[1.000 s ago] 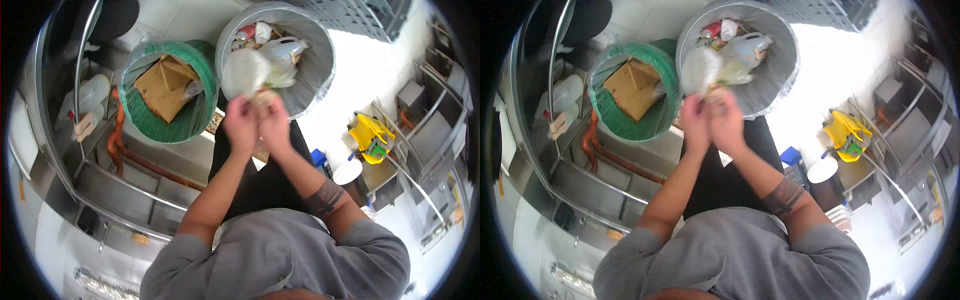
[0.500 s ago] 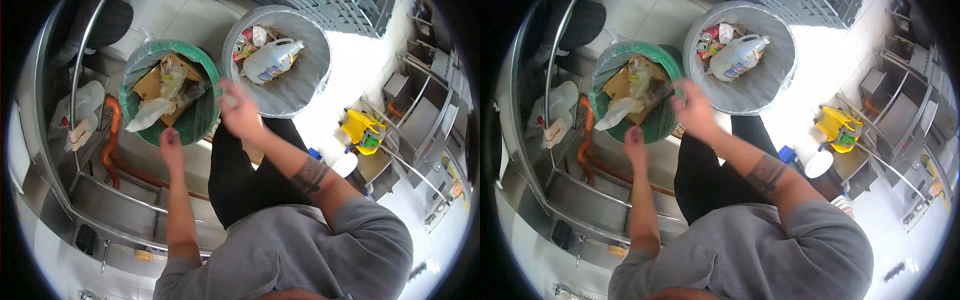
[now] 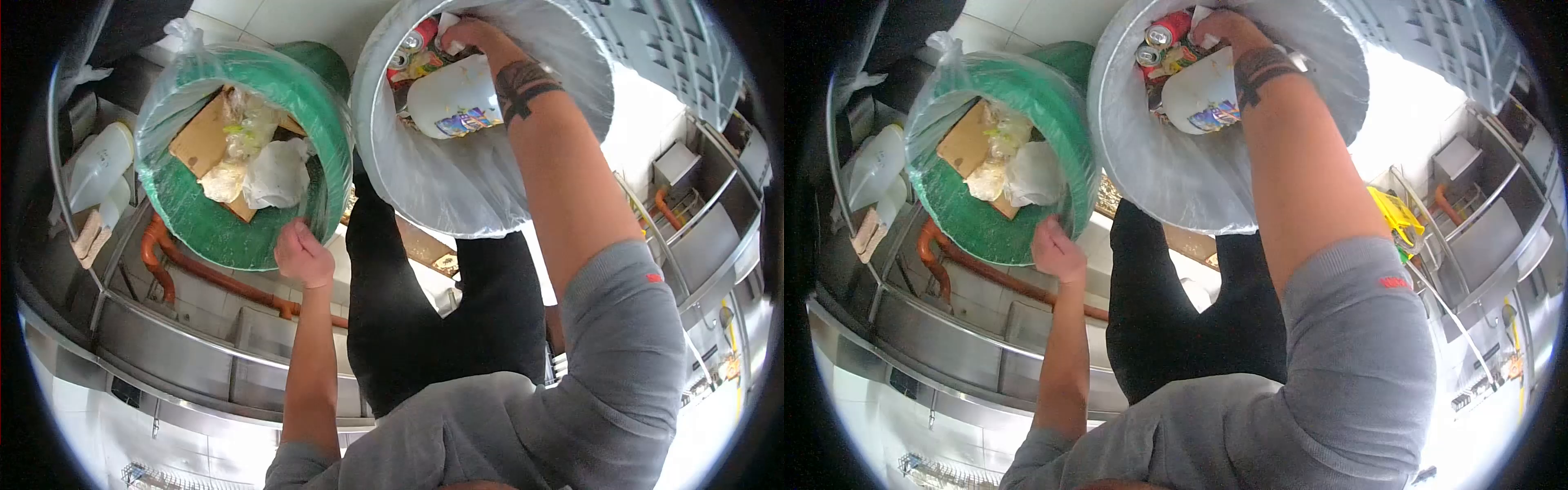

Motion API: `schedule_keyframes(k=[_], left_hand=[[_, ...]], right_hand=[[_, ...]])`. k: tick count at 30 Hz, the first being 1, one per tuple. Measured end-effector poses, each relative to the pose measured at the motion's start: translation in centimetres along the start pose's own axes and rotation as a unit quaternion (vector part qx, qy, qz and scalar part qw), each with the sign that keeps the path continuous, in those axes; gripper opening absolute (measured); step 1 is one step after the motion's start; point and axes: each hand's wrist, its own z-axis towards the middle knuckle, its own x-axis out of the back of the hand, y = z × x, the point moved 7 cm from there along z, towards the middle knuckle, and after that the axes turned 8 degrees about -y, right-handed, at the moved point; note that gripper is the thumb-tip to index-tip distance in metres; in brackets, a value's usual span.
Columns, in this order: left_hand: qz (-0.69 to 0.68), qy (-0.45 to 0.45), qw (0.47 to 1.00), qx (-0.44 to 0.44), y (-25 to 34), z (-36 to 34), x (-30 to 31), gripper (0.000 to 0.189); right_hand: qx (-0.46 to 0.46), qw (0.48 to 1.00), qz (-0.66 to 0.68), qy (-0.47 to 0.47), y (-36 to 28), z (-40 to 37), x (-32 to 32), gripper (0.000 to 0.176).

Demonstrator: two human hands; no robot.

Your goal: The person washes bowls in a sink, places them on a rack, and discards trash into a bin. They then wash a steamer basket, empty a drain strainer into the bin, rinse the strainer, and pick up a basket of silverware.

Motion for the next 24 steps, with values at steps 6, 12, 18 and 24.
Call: schedule_keyframes(k=[6, 12, 18, 24], left_hand=[[-0.001, 0.035, 0.999, -0.007, 0.1, 0.1, -0.1, 0.023], [0.003, 0.049, 0.999, 0.008, 0.2, 0.0, 0.2, 0.024], [0.006, 0.038, 0.999, -0.002, 0.1, -0.3, 0.1, 0.025], [0.004, 0.018, 1.0, -0.005, -0.2, -0.1, 0.1, 0.025]], right_hand=[[0.135, 0.95, 0.261, 0.106, -0.3, -3.0, 2.0, 0.052], [-0.036, 0.984, 0.061, 0.164, 5.9, 4.7, 0.3, 0.055], [0.011, 0.966, 0.02, 0.257, 1.7, -3.9, -1.7, 0.058], [0.105, 0.913, 0.103, 0.382, -5.0, -19.1, -3.0, 0.04]])
